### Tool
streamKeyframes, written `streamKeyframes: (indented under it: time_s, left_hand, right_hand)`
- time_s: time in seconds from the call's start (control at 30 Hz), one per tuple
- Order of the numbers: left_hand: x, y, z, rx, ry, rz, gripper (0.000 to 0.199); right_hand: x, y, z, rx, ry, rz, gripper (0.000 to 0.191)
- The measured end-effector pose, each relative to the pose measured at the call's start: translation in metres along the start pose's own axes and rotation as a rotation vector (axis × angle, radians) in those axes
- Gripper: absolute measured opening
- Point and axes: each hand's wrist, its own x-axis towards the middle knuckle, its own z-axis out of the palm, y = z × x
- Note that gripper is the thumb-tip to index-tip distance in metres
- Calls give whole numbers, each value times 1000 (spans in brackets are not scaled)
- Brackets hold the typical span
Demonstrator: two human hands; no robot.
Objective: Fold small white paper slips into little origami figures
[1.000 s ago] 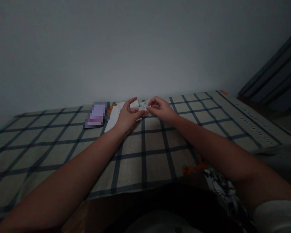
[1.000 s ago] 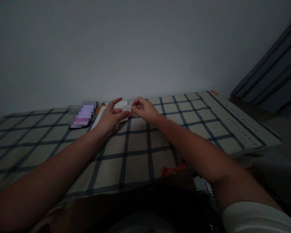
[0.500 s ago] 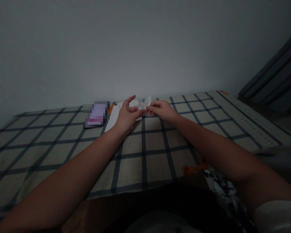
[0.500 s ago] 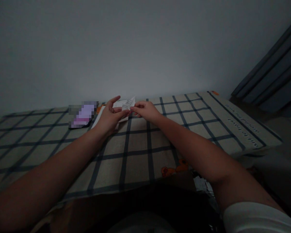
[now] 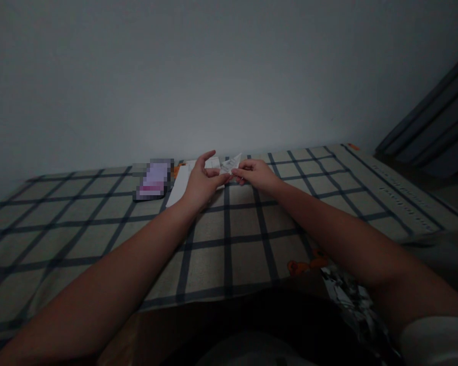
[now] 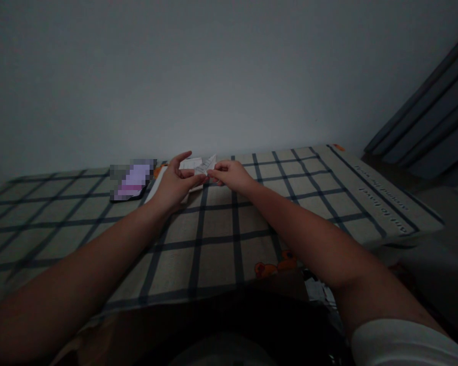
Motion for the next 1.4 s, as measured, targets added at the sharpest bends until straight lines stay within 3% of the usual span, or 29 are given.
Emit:
streamKeyframes:
  time_s: [0.2, 0.7, 0.93, 1.17, 1.4]
  left_hand:
    - [2, -5, -3, 80, 33, -6, 86]
    - [2, -8, -4, 41, -89, 42, 72]
    - [5, -11, -3, -118, -123, -96, 82]
    - [3, -5, -3, -164, -137, -130, 80]
    - [1, 1, 0, -277, -118, -278, 67]
  right_hand:
    - [1, 2, 0, -15, -5, -20, 19]
    - [-1, -2, 1, 38, -33, 26, 13]
    - [1, -1, -3, 25, 1, 1, 17]
    - [3, 3, -4, 45, 10, 10, 18]
    - [3, 4, -6, 59, 20, 4, 18]
